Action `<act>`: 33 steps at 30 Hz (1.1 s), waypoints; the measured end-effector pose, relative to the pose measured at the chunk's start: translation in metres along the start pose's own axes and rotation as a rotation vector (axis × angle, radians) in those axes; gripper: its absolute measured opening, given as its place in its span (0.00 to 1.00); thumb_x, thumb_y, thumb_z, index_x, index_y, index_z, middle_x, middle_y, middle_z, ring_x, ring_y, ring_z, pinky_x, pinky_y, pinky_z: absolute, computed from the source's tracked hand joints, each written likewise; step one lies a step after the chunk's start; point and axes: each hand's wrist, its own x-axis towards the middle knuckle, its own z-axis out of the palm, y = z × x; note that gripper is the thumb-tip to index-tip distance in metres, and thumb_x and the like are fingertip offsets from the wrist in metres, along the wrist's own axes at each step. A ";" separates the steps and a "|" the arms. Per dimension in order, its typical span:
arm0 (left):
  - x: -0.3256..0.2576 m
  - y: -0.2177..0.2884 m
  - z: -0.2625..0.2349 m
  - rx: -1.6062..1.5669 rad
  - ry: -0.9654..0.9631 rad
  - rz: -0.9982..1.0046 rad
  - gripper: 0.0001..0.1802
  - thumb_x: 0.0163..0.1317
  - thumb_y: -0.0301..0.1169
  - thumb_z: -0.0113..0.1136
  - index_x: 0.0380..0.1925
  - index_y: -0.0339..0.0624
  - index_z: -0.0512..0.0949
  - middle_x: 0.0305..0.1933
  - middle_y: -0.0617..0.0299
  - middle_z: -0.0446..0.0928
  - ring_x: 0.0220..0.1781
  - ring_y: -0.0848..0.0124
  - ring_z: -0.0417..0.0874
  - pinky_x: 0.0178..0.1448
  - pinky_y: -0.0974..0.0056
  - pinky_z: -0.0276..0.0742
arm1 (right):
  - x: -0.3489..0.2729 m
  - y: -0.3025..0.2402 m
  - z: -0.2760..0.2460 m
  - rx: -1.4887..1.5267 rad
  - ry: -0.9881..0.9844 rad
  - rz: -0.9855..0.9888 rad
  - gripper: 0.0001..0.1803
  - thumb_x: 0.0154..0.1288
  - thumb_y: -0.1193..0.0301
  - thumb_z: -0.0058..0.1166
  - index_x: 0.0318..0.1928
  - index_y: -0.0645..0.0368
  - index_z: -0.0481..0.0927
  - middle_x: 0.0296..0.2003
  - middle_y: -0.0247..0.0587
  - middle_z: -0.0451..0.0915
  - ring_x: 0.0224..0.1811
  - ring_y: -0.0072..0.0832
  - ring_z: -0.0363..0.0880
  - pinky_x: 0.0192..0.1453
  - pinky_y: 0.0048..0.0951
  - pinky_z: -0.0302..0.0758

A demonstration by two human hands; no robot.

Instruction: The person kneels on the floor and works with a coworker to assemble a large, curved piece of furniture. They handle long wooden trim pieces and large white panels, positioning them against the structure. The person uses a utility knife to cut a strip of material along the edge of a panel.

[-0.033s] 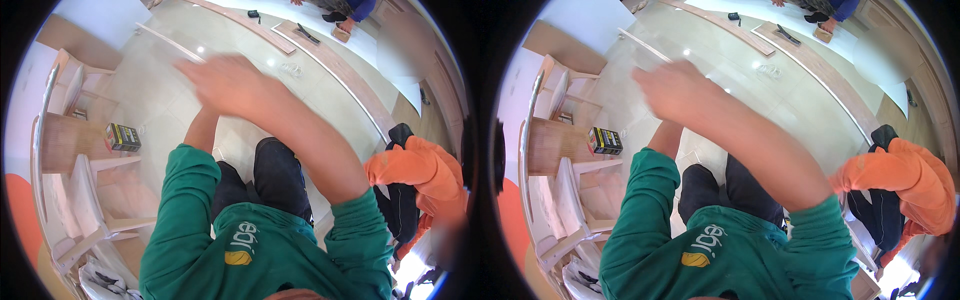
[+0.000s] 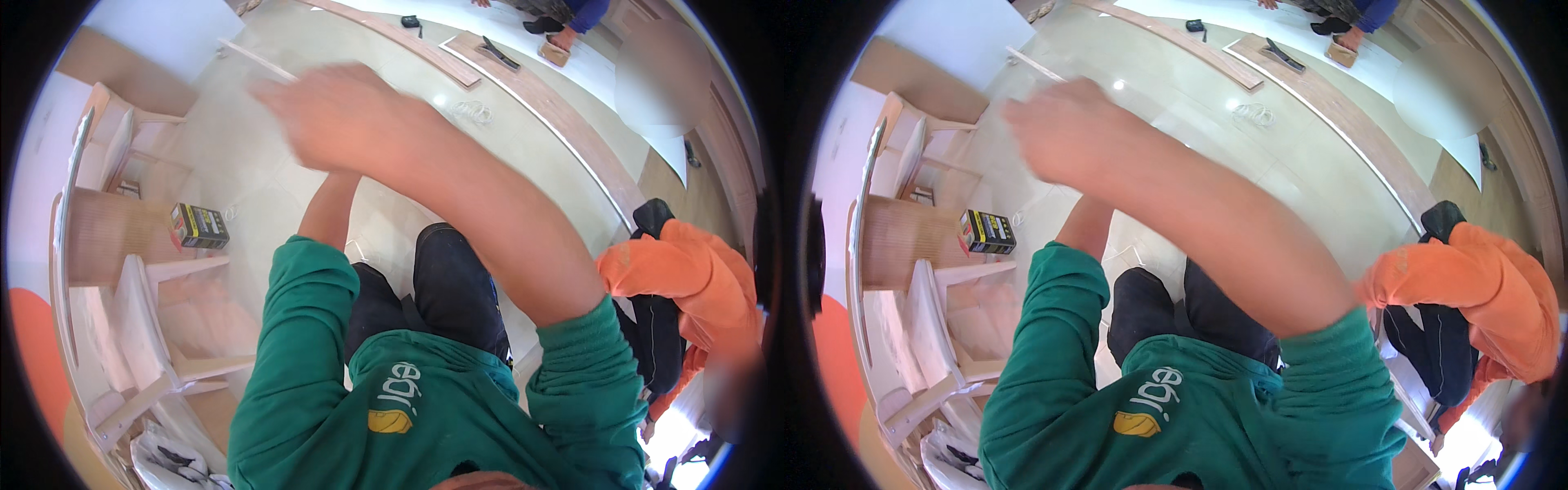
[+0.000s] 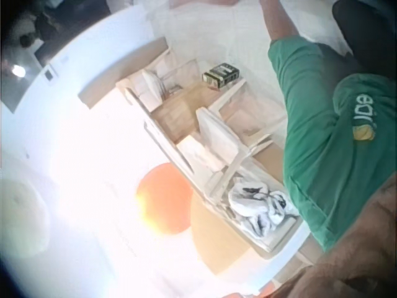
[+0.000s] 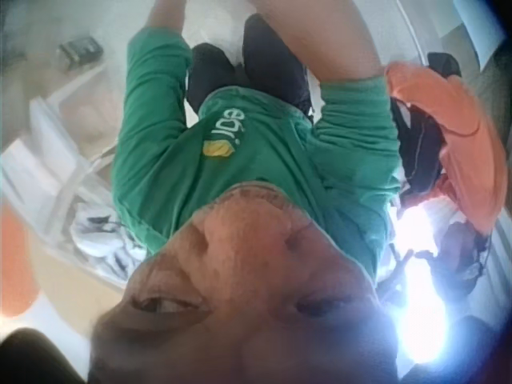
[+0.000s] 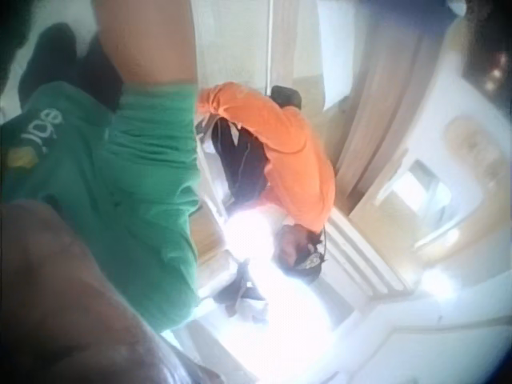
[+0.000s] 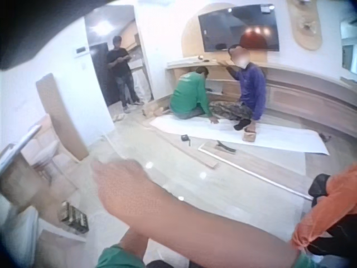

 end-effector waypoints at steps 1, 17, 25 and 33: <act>0.007 0.002 0.000 -0.017 0.006 0.018 0.29 0.40 0.37 0.81 0.43 0.43 0.78 0.46 0.51 0.77 0.60 0.51 0.73 0.69 0.48 0.61 | 0.013 -0.004 -0.016 -0.038 0.080 -0.051 0.21 0.60 0.76 0.52 0.55 0.58 0.79 0.30 0.47 0.85 0.38 0.47 0.86 0.40 0.49 0.81; -0.039 -0.011 -0.022 -0.069 -0.180 0.037 0.30 0.35 0.33 0.85 0.37 0.40 0.75 0.43 0.54 0.74 0.53 0.51 0.72 0.63 0.50 0.66 | -0.284 0.053 0.168 0.041 0.177 0.862 0.24 0.63 0.52 0.61 0.46 0.60 0.81 0.44 0.51 0.81 0.50 0.46 0.82 0.56 0.46 0.75; -0.046 0.002 -0.028 -0.037 -0.249 0.108 0.37 0.42 0.44 0.82 0.51 0.41 0.76 0.51 0.54 0.76 0.60 0.52 0.73 0.72 0.42 0.59 | -0.282 0.045 0.168 0.014 0.043 0.880 0.26 0.60 0.49 0.64 0.44 0.61 0.79 0.40 0.48 0.83 0.46 0.44 0.84 0.52 0.43 0.78; -0.065 0.104 -0.030 -0.115 -0.178 0.235 0.35 0.46 0.52 0.78 0.47 0.40 0.78 0.46 0.54 0.77 0.56 0.53 0.76 0.76 0.40 0.56 | -0.283 0.054 0.175 -0.030 0.115 0.884 0.27 0.57 0.51 0.66 0.45 0.61 0.80 0.39 0.47 0.84 0.45 0.42 0.85 0.52 0.40 0.78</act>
